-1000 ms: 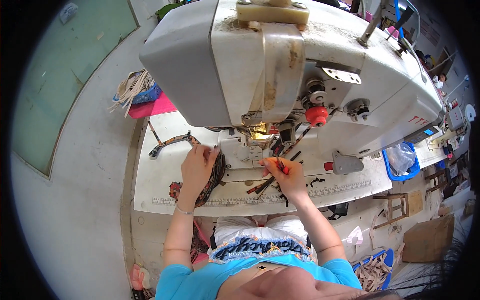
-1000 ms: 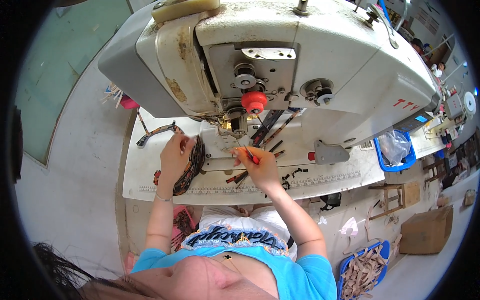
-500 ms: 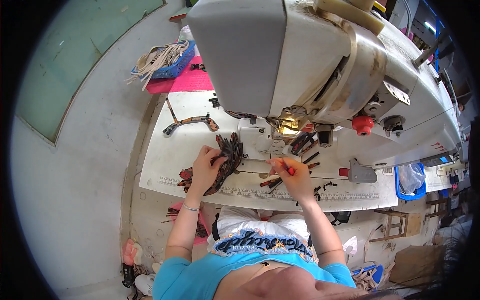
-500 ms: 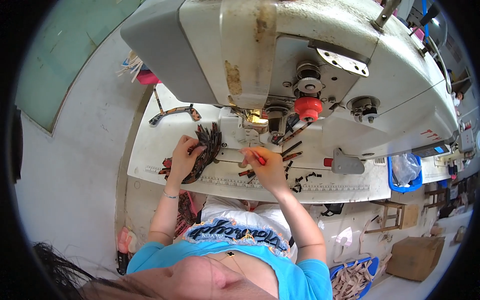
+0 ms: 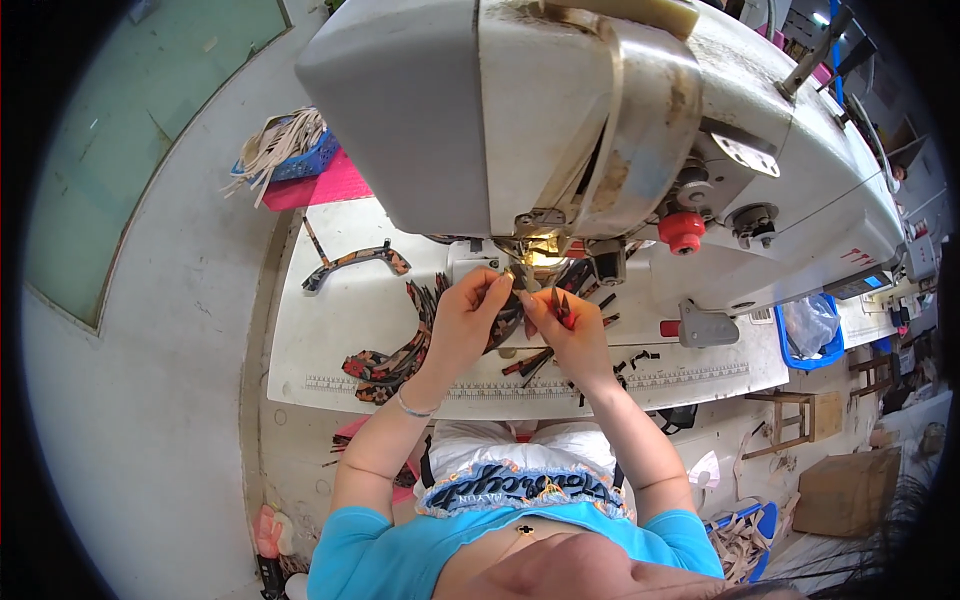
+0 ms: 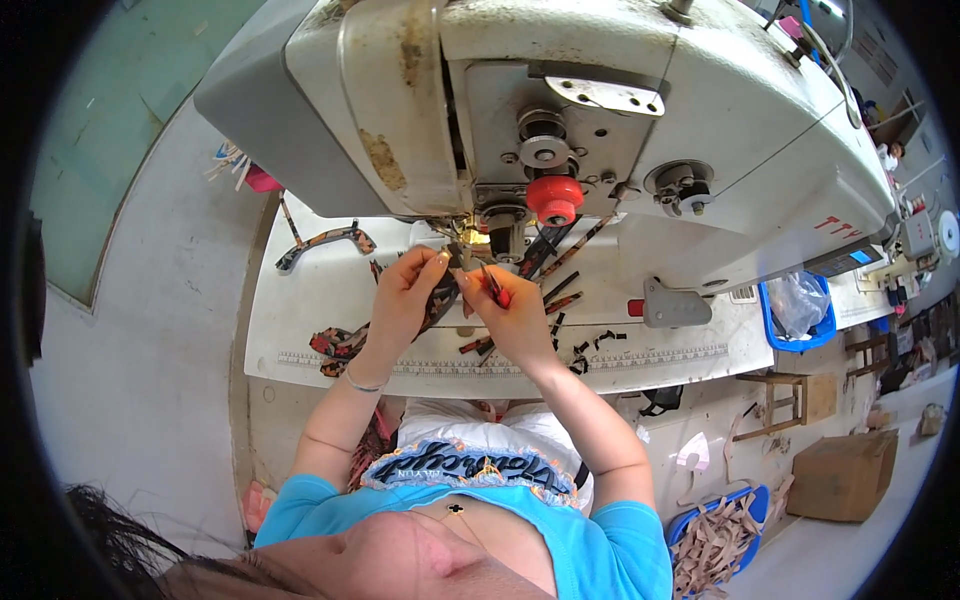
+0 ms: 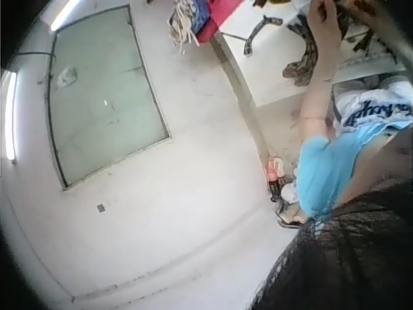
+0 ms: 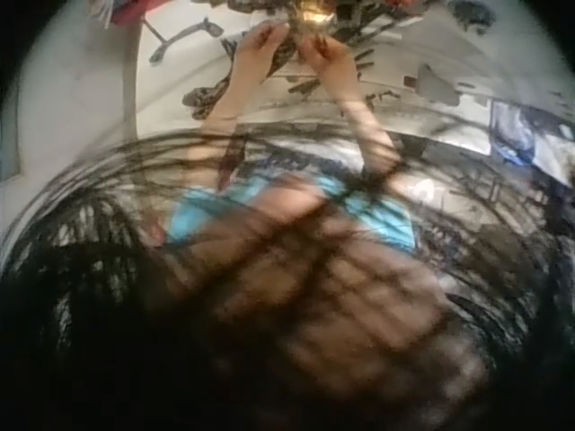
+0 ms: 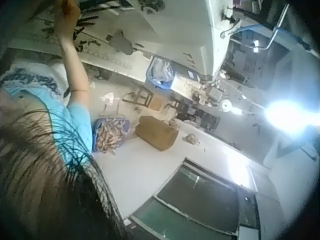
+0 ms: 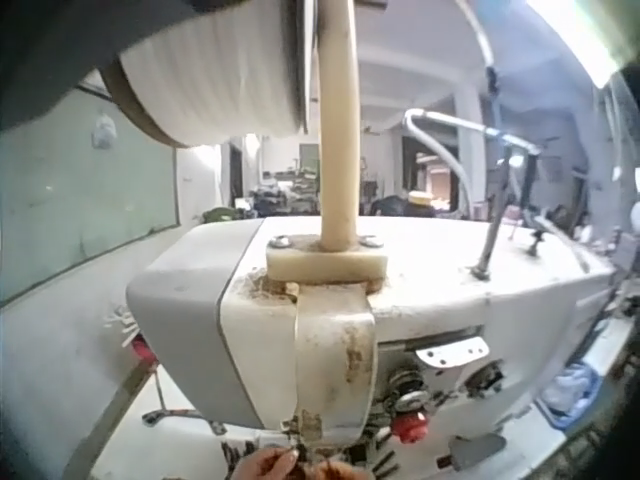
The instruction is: Trimming excess material from shoe components using a machine and manual cutters.
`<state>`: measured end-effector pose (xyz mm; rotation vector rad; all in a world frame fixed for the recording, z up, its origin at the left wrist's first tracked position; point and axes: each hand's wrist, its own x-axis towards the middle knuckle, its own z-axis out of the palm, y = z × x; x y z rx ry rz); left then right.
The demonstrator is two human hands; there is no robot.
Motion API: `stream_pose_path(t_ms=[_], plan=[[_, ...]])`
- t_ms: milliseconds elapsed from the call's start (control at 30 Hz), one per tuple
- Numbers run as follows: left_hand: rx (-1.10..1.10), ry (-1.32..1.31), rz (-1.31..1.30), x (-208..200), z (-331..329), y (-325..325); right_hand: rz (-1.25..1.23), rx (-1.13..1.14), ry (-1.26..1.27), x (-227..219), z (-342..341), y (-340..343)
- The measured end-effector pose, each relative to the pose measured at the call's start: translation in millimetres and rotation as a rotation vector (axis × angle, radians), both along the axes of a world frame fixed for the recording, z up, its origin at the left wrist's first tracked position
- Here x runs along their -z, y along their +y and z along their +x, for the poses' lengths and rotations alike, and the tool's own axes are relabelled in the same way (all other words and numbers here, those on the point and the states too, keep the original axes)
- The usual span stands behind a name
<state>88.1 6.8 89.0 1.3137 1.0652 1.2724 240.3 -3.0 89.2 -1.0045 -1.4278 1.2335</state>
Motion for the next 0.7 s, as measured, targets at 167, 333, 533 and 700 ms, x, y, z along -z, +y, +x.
stream_pose_path(t_ms=[167,333,533,700], plan=[[-0.120,0.047,0.085,-0.4,9.9,13.3,-0.009,0.104,0.066,-0.7,-3.1,9.3],[-0.120,0.090,0.102,1.5,8.1,13.0,0.022,0.139,0.046,-2.5,-4.1,6.5],[-0.115,0.058,0.107,-0.2,9.1,21.1,-0.034,0.084,0.016,6.7,3.4,7.6],[-0.060,0.063,-0.287,-15.2,-17.7,45.1,-0.118,0.094,0.110,17.3,31.2,16.9]])
